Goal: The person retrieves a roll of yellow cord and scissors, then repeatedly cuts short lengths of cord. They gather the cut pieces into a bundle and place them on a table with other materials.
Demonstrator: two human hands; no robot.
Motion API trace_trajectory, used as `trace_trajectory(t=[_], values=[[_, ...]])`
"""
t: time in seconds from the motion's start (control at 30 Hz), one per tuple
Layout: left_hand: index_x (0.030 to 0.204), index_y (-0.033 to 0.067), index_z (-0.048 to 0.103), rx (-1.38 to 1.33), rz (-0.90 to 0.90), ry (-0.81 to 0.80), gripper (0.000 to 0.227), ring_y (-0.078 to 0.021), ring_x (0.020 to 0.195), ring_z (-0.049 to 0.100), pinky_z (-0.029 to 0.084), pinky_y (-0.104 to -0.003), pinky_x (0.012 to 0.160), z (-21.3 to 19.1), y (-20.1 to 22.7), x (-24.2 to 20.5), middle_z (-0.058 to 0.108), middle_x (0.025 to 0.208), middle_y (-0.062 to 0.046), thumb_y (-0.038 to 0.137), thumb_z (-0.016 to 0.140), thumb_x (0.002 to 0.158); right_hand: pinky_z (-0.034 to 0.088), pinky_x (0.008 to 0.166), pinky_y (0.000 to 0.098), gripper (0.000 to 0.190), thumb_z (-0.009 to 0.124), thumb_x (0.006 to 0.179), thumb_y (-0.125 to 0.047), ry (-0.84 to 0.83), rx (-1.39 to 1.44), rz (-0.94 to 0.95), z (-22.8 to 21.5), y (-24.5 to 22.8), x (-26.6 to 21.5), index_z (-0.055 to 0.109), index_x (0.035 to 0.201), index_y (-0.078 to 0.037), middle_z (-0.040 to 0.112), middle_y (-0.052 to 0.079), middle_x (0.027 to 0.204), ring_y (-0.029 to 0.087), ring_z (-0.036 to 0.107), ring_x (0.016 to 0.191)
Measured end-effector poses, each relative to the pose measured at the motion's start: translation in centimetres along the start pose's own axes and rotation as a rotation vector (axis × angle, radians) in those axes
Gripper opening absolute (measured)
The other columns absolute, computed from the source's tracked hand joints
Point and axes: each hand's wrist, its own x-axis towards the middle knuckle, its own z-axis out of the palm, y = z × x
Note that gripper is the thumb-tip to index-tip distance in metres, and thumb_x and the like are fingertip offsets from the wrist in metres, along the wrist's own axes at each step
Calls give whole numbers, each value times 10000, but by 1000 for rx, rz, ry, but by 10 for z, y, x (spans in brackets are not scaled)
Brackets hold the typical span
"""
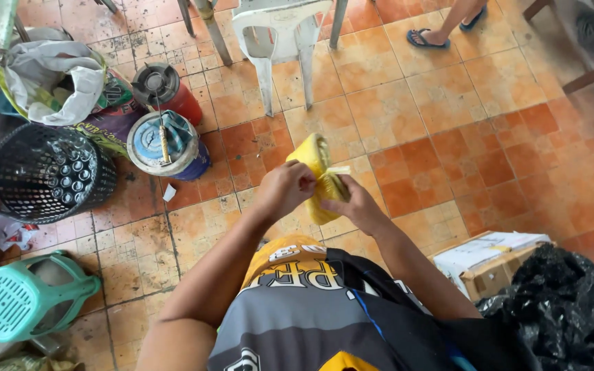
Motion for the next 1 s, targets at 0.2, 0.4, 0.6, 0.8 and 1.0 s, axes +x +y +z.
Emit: trace_trajectory(t=[0.2, 0.4, 0.6, 0.8, 1.0], values=[[927, 166, 702, -203, -155, 78, 157, -311, 805, 718, 580, -441, 653, -45, -58, 23, 675, 825, -71, 269, 768, 828, 543, 1008, 474, 710, 901, 787, -142, -187, 76, 41, 33, -37, 74, 571, 1397, 7, 611, 208, 1300, 325, 595, 1223], [1027, 207, 727, -290, -178, 268, 140, -302, 839, 727, 582, -407, 701, -123, -108, 64, 720, 875, -75, 176, 710, 892, 658, 810, 458, 655, 845, 812, -133, -194, 327, 37, 87, -69, 166, 560, 1399, -74, 649, 125, 1192, 276, 716, 1016], [1027, 185, 731, -153, -18, 355, 125, -276, 776, 717, 587, -403, 653, -189, -143, 96, 716, 889, -55, 142, 736, 910, 647, 823, 514, 655, 812, 839, -106, -249, 380, -15, 126, -84, 242, 531, 1428, -51, 642, 145, 1181, 295, 709, 1052], [905, 196, 693, 219, 95, 526, 114, -279, 699, 695, 578, -409, 602, -197, -185, 125, 625, 785, -27, 147, 778, 847, 334, 1199, 572, 1010, 913, 798, -314, -187, -100, -260, 159, -122, 269, 351, 1595, -51, 408, 269, 1559, 472, 411, 1434], [904, 188, 640, -116, 57, 647, 266, -202, 730, 737, 604, -327, 641, -190, -223, 165, 616, 797, 10, 32, 770, 733, 611, 955, 441, 803, 758, 906, -394, -386, 571, -245, 152, -129, 338, 366, 1546, -105, 587, 125, 1427, 234, 652, 1224]])
